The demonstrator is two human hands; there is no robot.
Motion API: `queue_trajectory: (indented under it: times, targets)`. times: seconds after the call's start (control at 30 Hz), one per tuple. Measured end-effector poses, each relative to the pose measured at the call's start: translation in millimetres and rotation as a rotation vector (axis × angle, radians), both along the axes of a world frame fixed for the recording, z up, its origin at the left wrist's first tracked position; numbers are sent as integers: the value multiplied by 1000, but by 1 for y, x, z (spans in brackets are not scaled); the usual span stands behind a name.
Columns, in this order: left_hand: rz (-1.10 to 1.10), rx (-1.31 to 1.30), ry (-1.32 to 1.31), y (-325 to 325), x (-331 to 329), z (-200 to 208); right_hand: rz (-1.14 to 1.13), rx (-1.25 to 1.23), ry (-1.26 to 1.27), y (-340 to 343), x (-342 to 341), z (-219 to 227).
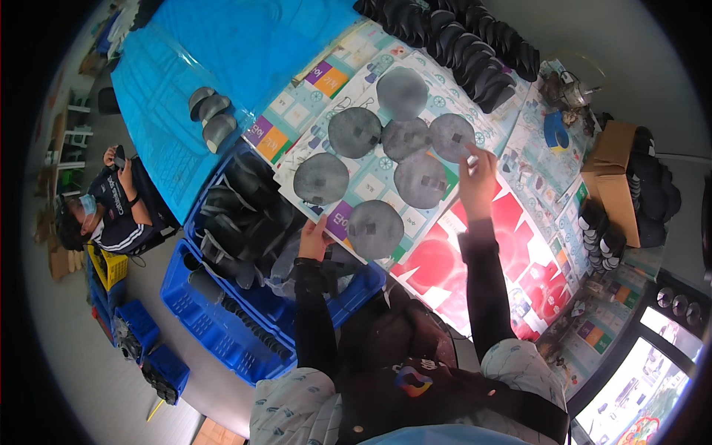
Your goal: Applying adhesive and assembling shoe upper components at a manufacturing station.
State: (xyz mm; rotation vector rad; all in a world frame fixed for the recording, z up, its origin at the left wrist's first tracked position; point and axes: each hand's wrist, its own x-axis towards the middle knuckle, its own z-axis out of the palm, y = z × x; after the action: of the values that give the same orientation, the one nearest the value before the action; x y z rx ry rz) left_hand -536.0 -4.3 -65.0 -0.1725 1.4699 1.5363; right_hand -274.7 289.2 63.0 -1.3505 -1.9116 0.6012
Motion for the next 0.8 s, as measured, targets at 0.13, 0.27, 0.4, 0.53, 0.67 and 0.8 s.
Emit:
queue_trajectory:
  times: [0.13,0.27,0.4,0.53,0.67,0.8]
  targets:
    - [-29,174,-28,-18,-7,1,81,38,-18,-15,86,12]
    - [78,246,-66,-52,2,-5,14,-112,1,-40,160,27]
    - [222,434,-79,-18,6,36,-92,-179,-127,-62,205,39]
    - [261,701,-43,90,-52,49,-110,-165,-193,-72,224,42]
    - [353,881,53,208,-153,19,-137,-271,-250,-83,204,63]
    - [446,825,26,305,-190,-5,-135,-258,-304,-97,222,75]
